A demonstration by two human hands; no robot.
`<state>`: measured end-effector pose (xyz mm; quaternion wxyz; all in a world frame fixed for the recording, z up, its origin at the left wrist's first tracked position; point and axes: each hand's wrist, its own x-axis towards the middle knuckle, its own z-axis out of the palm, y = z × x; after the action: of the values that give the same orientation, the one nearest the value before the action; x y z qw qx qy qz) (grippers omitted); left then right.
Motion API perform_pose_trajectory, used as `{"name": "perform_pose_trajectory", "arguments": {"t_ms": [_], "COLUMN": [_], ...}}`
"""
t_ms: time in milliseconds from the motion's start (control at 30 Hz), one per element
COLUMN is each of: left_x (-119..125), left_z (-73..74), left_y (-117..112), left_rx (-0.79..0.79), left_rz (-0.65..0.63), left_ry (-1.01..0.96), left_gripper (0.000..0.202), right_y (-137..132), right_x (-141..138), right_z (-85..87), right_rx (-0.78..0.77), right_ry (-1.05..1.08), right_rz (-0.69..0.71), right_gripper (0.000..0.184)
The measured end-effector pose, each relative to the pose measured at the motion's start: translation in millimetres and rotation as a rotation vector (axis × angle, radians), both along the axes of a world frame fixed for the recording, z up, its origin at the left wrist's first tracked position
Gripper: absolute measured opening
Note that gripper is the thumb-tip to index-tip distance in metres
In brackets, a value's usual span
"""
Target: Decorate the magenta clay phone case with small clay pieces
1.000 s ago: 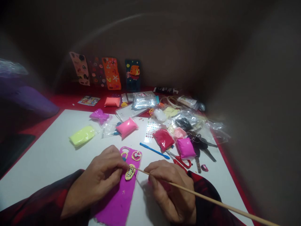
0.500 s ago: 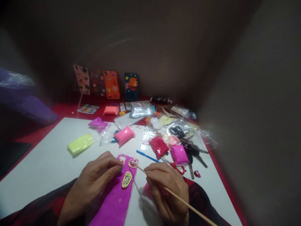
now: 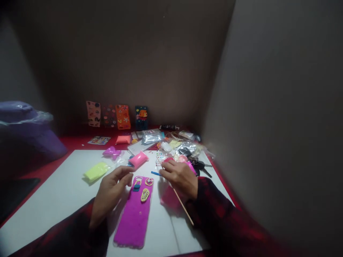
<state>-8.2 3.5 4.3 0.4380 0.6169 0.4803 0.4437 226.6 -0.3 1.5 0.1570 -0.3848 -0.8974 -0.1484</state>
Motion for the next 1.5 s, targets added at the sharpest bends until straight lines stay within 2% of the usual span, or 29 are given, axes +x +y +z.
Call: {"name": "perform_pose_trajectory", "arguments": {"t_ms": [200,333,433,533,600,667,767,867,1000,1067,1133,1267,1400,1500], "left_x": [-3,-4,-4,-2,1,3,7,11,9,7,4,-2,-10,-16], "left_z": [-10.4,-14.4,-9.8,-1.3,3.3,5.4,5.6,7.5,17.2,21.1,20.2,3.3,-15.7,-21.0], "left_y": [11,14,5,-11,-23,-34,-45,-50,-39,-23,-2,35,49,50], "left_rx": [0.002,0.031,0.031,-0.037,-0.067,-0.066,-0.012,0.055,0.149,0.243,0.37,0.659,0.706,0.706], "left_rz": [0.052,0.045,-0.029,-0.19,-0.293,-0.359,-0.395,-0.401,-0.347,-0.24,-0.139,0.019,0.111,0.149], "left_ry": [-0.148,-0.199,-0.241,-0.26,-0.257,-0.248,-0.205,-0.133,-0.008,0.038,0.11,0.288,0.322,0.335], "left_gripper": [0.02,0.017,0.018,0.02,0.02,0.021,0.023,0.025,0.027,0.025,0.021,0.015,0.015,0.013], "right_y": [20,7,-21,-56,-76,-91,-102,-104,-94,-80,-59,-13,16,27], "right_x": [-4,-6,-17,-44,-65,-83,-96,-92,-68,-52,-38,-28,-34,-36], "right_z": [2.1,11.5,24.5,32.2,31.0,25.8,17.3,14.5,21.6,25.7,26.5,15.4,0.4,-6.1], "right_rx": [-0.093,-0.139,-0.149,-0.165,-0.302,-0.333,-0.29,-0.281,-0.245,-0.169,-0.144,-0.072,0.01,0.011], "right_ry": [-0.123,-0.052,0.082,0.246,0.627,0.837,0.964,0.968,0.812,0.639,0.569,0.428,0.303,0.229], "right_rz": [-0.002,-0.072,-0.152,-0.186,-0.173,-0.142,-0.174,-0.198,-0.249,-0.354,-0.379,-0.439,-0.517,-0.537], "right_gripper": [0.015,0.021,0.021,0.02,0.021,0.013,0.01,0.014,0.012,0.012,0.011,0.012,0.018,0.018]}}
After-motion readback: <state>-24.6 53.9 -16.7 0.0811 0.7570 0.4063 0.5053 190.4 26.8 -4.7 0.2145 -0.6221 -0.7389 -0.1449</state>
